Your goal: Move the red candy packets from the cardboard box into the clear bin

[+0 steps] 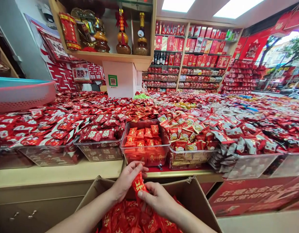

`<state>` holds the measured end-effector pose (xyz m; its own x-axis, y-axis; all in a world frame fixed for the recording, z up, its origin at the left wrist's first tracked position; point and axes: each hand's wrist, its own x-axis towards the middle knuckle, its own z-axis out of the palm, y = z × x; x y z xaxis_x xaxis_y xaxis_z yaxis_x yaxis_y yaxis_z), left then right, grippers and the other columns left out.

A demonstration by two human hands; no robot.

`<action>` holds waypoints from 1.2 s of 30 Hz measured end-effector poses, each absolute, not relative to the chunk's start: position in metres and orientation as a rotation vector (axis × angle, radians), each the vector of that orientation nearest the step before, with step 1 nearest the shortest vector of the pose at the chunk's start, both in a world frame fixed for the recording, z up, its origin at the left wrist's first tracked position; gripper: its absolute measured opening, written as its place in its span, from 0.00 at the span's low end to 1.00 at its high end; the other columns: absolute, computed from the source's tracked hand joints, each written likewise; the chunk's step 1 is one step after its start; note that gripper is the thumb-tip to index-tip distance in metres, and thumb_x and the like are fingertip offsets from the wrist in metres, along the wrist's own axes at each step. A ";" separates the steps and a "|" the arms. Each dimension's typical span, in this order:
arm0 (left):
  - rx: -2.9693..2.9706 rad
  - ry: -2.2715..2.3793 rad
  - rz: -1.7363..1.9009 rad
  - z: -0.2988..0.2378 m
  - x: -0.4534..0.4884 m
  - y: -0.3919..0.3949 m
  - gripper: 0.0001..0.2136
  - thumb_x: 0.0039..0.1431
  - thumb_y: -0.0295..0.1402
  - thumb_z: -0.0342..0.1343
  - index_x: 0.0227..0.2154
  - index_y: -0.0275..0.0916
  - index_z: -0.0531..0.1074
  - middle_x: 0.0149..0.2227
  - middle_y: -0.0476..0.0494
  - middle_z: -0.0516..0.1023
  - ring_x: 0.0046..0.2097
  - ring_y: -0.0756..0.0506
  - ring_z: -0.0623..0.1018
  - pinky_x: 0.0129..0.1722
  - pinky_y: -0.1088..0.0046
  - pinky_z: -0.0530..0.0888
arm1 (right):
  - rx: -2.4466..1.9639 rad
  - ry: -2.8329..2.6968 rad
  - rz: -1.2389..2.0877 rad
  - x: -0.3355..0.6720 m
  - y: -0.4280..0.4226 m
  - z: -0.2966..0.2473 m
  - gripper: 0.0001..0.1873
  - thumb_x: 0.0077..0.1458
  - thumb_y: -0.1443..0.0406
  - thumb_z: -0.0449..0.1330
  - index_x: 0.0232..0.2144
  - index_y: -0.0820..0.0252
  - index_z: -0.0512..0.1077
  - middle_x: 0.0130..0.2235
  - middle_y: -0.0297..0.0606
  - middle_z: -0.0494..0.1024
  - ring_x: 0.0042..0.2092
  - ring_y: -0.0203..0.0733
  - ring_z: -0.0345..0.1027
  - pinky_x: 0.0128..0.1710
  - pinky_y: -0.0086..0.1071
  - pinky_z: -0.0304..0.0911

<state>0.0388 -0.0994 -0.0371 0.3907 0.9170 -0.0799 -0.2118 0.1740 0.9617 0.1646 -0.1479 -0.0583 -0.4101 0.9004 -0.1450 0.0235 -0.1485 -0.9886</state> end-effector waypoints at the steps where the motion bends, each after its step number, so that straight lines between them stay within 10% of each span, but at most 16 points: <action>1: 1.143 0.807 0.900 -0.035 0.037 -0.098 0.15 0.44 0.40 0.55 0.31 0.34 0.66 0.27 0.45 0.74 0.27 0.51 0.72 0.29 0.75 0.68 | -1.076 -1.421 1.614 0.168 -0.147 -0.056 0.17 0.45 0.54 0.54 0.25 0.64 0.64 0.20 0.31 0.67 0.20 0.30 0.60 0.20 0.24 0.56; 36: 1.289 0.841 0.685 -0.038 0.031 -0.092 0.17 0.40 0.36 0.59 0.33 0.33 0.67 0.23 0.48 0.72 0.25 0.53 0.70 0.27 0.79 0.65 | -1.232 -1.118 1.406 0.191 -0.142 -0.051 0.18 0.41 0.52 0.57 0.26 0.62 0.64 0.20 0.28 0.65 0.20 0.28 0.58 0.20 0.22 0.52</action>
<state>0.0309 -0.0923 -0.0379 0.5383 0.8294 -0.1493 0.0209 0.1640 0.9862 0.1912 -0.1417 -0.0506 -0.0684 0.9860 -0.1519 -0.0738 -0.1568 -0.9849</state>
